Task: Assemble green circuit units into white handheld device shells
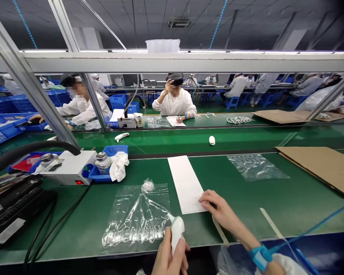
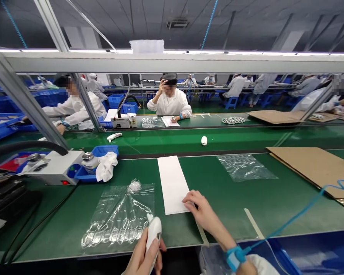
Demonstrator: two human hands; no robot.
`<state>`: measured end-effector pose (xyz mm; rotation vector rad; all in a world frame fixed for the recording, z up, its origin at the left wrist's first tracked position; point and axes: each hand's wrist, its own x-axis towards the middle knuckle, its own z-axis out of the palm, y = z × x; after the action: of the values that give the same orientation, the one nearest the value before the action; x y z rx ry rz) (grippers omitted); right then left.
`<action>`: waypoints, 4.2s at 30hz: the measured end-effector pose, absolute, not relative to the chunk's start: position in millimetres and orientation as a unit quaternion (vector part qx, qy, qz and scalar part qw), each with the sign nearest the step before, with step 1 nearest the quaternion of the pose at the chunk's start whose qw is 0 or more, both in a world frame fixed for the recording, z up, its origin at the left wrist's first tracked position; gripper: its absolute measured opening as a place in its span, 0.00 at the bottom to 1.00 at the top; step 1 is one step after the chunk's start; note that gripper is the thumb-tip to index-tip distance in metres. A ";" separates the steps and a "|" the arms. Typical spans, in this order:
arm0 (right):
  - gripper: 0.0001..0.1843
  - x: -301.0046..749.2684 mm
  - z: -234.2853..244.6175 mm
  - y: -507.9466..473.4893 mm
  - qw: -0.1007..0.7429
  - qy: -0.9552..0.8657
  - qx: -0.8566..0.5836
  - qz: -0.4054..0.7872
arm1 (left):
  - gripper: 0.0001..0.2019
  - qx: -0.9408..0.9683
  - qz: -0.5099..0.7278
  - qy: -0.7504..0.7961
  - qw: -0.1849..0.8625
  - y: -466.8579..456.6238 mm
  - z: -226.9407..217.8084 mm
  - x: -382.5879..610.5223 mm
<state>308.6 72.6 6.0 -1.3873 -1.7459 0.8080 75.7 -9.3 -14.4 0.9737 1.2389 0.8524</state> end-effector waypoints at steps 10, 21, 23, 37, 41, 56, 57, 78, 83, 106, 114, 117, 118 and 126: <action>0.08 334.6 8.6 85.2 0.234 -0.757 -0.555 0.253 | 0.17 0.577 0.359 0.485 0.551 46.9 28.0 111.0; 0.11 343.9 8.8 94.3 0.369 -0.674 -0.551 0.326 | 0.19 0.553 0.378 0.511 0.539 51.6 18.8 115.4; 0.13 344.6 21.9 88.6 0.439 -0.630 -0.543 0.340 | 0.20 0.529 0.405 0.494 0.559 52.0 21.9 115.5; 0.10 217.3 78.9 45.3 0.302 -0.755 -0.452 0.366 | 0.26 0.231 0.469 0.443 0.728 20.2 27.2 88.2; 0.10 210.1 70.3 51.3 0.308 -0.752 -0.459 0.360 | 0.26 0.231 0.466 0.433 0.736 19.6 22.3 81.2; 0.10 211.3 64.8 57.8 0.306 -0.739 -0.456 0.390 | 0.25 0.248 0.452 0.422 0.746 19.2 16.4 79.0; 0.10 211.4 64.7 57.7 0.304 -0.739 -0.458 0.389 | 0.25 0.248 0.451 0.422 0.746 19.2 15.9 78.9; 0.13 196.8 35.8 56.4 0.407 -0.618 -0.406 0.536 | 0.25 0.425 0.422 0.480 0.641 19.1 10.1 75.1; 0.22 194.0 20.4 68.1 0.397 -0.554 -0.415 0.603 | 0.28 0.429 0.412 0.472 0.651 20.9 6.2 69.2; 0.18 165.0 18.7 321.6 0.452 -0.550 -0.510 0.482 | 0.30 0.486 0.410 0.704 0.316 96.8 8.8 -119.2; 0.10 251.4 -4.8 280.6 0.427 -0.638 -0.554 0.321 | 0.30 0.505 0.371 0.739 0.248 106.5 -36.1 -154.0; 0.14 298.4 -16.9 256.0 0.433 -0.633 -0.588 0.258 | 0.30 0.510 0.371 0.735 0.248 106.7 -35.6 -151.0; 0.15 311.5 -21.9 248.2 0.438 -0.625 -0.601 0.239 | 0.30 0.512 0.373 0.734 0.245 106.4 -35.0 -150.5; 0.20 342.1 -44.8 220.0 0.436 -0.612 -0.641 0.160 | 0.25 0.541 0.371 0.724 0.213 101.8 -28.7 -148.6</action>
<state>342.1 220.0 -44.8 -1.5942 -1.5227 0.3983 -148.6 101.8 -28.7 1.5010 2.0112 1.0305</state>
